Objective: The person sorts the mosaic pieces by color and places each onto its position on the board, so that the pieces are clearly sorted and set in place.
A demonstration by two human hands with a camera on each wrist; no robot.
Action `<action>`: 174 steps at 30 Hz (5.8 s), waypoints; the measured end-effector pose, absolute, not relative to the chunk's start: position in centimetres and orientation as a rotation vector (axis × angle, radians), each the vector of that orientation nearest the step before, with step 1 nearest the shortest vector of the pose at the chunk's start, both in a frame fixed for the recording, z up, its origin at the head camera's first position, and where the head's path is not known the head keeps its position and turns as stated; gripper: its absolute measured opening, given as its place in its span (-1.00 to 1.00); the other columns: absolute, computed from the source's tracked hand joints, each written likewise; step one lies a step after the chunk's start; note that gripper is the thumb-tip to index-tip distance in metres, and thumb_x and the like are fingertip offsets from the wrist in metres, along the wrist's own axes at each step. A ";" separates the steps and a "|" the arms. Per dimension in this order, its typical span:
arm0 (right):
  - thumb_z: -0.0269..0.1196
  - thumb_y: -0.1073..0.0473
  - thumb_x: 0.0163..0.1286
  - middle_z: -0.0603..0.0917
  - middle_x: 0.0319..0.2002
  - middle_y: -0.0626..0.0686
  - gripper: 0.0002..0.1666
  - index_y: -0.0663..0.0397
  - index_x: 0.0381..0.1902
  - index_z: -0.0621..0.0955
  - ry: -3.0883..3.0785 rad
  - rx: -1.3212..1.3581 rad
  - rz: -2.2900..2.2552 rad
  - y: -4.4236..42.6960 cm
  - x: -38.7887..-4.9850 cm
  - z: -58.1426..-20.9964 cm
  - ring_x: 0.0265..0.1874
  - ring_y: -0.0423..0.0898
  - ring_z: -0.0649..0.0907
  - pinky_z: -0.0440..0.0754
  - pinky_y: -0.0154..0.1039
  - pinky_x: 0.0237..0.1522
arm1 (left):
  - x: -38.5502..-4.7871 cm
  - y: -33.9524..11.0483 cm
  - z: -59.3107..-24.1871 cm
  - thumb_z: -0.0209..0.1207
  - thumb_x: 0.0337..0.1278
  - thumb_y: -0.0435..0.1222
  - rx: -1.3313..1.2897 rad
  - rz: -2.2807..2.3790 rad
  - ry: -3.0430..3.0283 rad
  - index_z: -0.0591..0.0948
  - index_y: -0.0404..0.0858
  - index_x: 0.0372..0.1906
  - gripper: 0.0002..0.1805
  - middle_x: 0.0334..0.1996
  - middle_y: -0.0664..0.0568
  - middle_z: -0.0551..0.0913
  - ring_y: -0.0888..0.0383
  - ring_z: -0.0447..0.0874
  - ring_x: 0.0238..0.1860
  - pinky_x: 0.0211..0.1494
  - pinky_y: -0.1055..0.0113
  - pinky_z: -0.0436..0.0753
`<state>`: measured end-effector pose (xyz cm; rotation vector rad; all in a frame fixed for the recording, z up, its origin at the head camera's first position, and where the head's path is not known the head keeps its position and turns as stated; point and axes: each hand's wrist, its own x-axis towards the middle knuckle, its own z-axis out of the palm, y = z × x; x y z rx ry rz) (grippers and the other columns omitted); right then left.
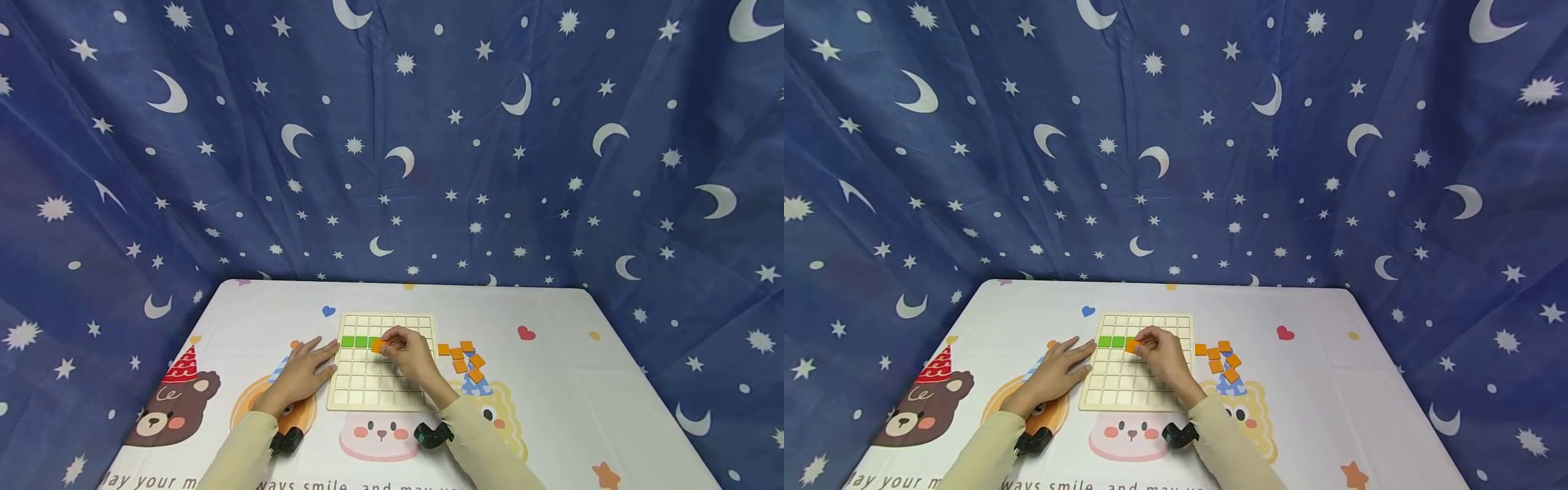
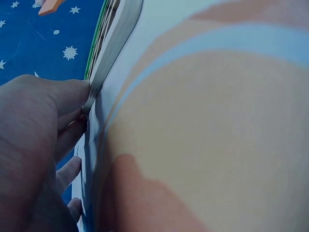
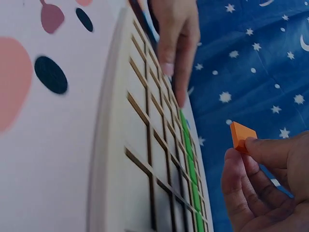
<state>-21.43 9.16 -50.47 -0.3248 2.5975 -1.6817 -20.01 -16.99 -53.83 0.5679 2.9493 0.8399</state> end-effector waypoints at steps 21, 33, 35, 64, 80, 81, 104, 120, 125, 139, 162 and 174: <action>0.36 0.31 0.26 0.71 -0.37 -0.06 -0.88 0.01 -0.27 0.70 2.631 -0.385 -1.599 4.4 -22.1 -51.5 -0.45 -0.30 0.61 0.63 -0.46 -0.33 | -20.0 -16.9 -53.7 0.12 0.38 -0.12 0.561 0.849 2.944 0.42 -0.15 0.40 -0.45 0.43 0.03 0.39 -0.19 0.09 0.54 0.56 -0.28 -0.08; 0.38 0.31 0.24 0.77 -0.37 -0.07 -0.91 0.02 -0.31 0.74 2.751 -0.397 -1.476 2.9 -22.9 -52.2 -0.41 -0.30 0.66 0.64 -0.42 -0.28 | -20.0 -17.0 -53.6 0.12 0.38 -0.12 0.563 0.837 2.945 0.42 -0.15 0.41 -0.45 0.44 0.04 0.39 -0.19 0.09 0.54 0.55 -0.29 -0.08; 0.38 0.30 0.24 0.77 -0.37 -0.07 -0.91 0.02 -0.31 0.74 2.759 -0.394 -1.462 2.8 -23.0 -52.5 -0.42 -0.31 0.66 0.64 -0.43 -0.29 | -20.0 -17.0 -53.6 0.12 0.38 -0.12 0.567 0.833 2.946 0.42 -0.16 0.40 -0.45 0.44 0.04 0.38 -0.19 0.09 0.54 0.55 -0.29 -0.08; 0.39 0.27 0.22 0.73 -0.38 -0.09 -0.84 0.04 -0.21 0.76 2.765 -0.459 -1.369 3.1 -22.7 -52.2 -0.45 -0.32 0.57 0.55 -0.44 -0.36 | -19.7 -17.0 -53.3 0.12 0.38 -0.14 0.570 0.853 2.935 0.41 -0.18 0.41 -0.45 0.44 -0.01 0.38 -0.22 0.08 0.53 0.54 -0.31 -0.09; 0.33 0.18 0.32 0.74 -0.21 -0.05 -0.79 0.01 -0.08 0.72 2.689 -0.443 -1.470 5.8 -21.5 -48.9 -0.31 -0.19 0.66 0.62 -0.37 -0.36 | -19.6 -17.0 -53.2 0.15 0.36 -0.13 0.542 0.860 2.954 0.43 -0.16 0.40 -0.45 0.42 0.03 0.41 -0.20 0.11 0.53 0.55 -0.29 -0.07; 0.33 0.17 0.33 0.74 -0.20 -0.05 -0.78 0.02 -0.07 0.72 2.695 -0.454 -1.471 6.1 -21.4 -48.7 -0.29 -0.16 0.67 0.62 -0.36 -0.35 | -19.6 -17.0 -53.2 0.15 0.35 -0.13 0.546 0.856 2.960 0.44 -0.16 0.39 -0.45 0.42 0.02 0.42 -0.21 0.12 0.52 0.54 -0.29 -0.06; 0.40 0.25 0.23 0.75 -0.26 -0.03 -0.77 0.00 -0.13 0.73 2.830 -0.400 -1.553 14.3 -20.0 -47.3 -0.31 -0.13 0.70 0.66 -0.38 -0.32 | -19.6 -16.9 -53.3 0.14 0.36 -0.13 0.552 0.850 2.957 0.42 -0.17 0.41 -0.44 0.43 0.02 0.40 -0.19 0.10 0.53 0.55 -0.29 -0.09; 0.39 0.21 0.25 0.75 -0.20 0.02 -0.76 0.02 -0.10 0.73 2.909 -0.093 -1.451 20.8 -19.8 -48.7 -0.26 -0.08 0.68 0.63 -0.41 -0.40 | -19.9 -17.0 -53.4 0.12 0.38 -0.13 0.561 0.836 2.935 0.39 -0.19 0.42 -0.43 0.45 0.01 0.37 -0.21 0.06 0.54 0.55 -0.30 -0.11; 0.39 0.21 0.24 0.75 -0.19 0.05 -0.76 0.05 -0.11 0.73 2.952 -0.066 -1.413 22.4 -19.9 -49.4 -0.25 -0.05 0.66 0.63 -0.40 -0.44 | -19.9 -17.0 -53.4 0.12 0.38 -0.13 0.554 0.835 2.939 0.40 -0.18 0.42 -0.43 0.45 0.01 0.37 -0.21 0.06 0.54 0.55 -0.29 -0.10; 0.34 0.22 0.29 0.75 -0.19 0.08 -0.75 0.08 -0.06 0.72 2.968 0.041 -1.290 25.7 -20.5 -51.4 -0.28 -0.08 0.68 0.64 -0.36 -0.29 | -19.8 -17.0 -53.6 0.13 0.37 -0.12 0.544 0.842 2.942 0.41 -0.16 0.41 -0.43 0.45 0.03 0.37 -0.20 0.07 0.54 0.55 -0.28 -0.09; 0.39 0.27 0.20 0.74 -0.24 0.07 -0.69 0.12 -0.06 0.75 2.899 0.177 -1.113 27.1 -20.4 -52.5 -0.28 -0.06 0.60 0.65 -0.11 -0.08 | -19.8 -17.0 -53.3 0.13 0.37 -0.12 0.548 0.829 2.941 0.40 -0.17 0.42 -0.43 0.45 0.01 0.36 -0.21 0.07 0.54 0.55 -0.29 -0.10; 0.40 0.30 0.15 0.66 -0.38 0.04 -0.80 0.13 -0.24 0.65 2.898 0.171 -1.171 27.5 -20.6 -52.7 -0.40 -0.09 0.52 0.48 -0.34 -0.34 | -19.7 -17.0 -53.3 0.13 0.37 -0.13 0.564 0.819 2.948 0.40 -0.17 0.41 -0.43 0.44 0.01 0.37 -0.21 0.08 0.54 0.54 -0.31 -0.09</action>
